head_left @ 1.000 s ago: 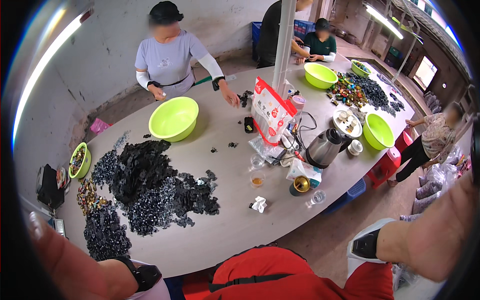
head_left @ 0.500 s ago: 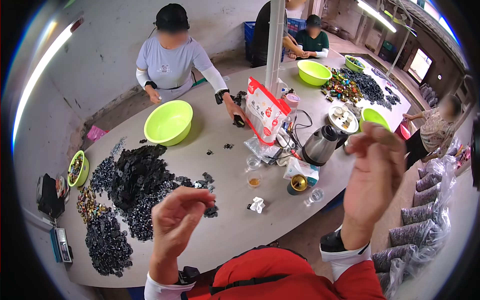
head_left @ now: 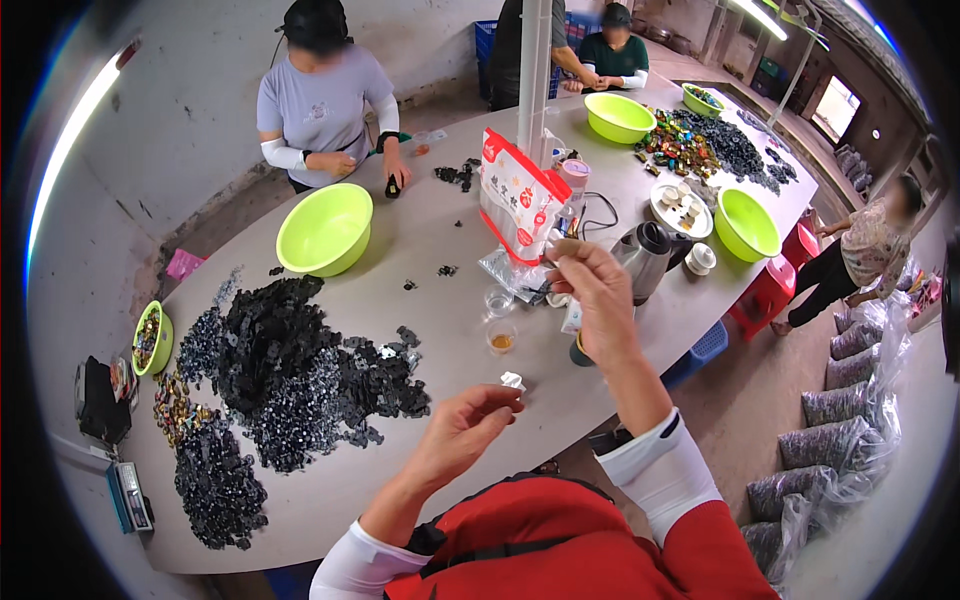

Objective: Sorting and assembling small black plastic components at a factory workbench.

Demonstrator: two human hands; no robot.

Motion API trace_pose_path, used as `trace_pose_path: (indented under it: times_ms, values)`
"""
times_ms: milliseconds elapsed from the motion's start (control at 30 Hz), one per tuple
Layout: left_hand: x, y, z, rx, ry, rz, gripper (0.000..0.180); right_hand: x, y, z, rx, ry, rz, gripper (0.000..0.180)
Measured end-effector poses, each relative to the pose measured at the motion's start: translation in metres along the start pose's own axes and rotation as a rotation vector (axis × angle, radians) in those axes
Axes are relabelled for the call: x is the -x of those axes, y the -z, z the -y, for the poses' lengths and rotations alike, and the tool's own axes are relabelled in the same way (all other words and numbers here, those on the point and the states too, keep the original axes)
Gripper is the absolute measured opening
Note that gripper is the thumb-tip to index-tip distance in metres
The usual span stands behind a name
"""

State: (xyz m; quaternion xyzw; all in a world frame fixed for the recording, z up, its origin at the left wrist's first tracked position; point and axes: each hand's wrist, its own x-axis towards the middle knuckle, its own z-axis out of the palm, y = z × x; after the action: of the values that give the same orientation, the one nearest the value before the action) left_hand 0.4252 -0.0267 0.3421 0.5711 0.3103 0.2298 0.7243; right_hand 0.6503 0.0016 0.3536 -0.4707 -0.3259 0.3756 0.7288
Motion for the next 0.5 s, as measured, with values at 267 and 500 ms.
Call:
trace_pose_path:
  times_ms: [267,500]
  values:
    - [-0.016,-0.022,0.04,-0.101,0.07,0.08,0.033,-0.003,-0.022,-0.041,0.052,-0.177,0.067,0.017]
    - [-0.019,-0.019,0.049,-0.033,0.053,0.042,0.038,-0.011,-0.035,-0.055,0.072,-0.231,0.055,0.018]
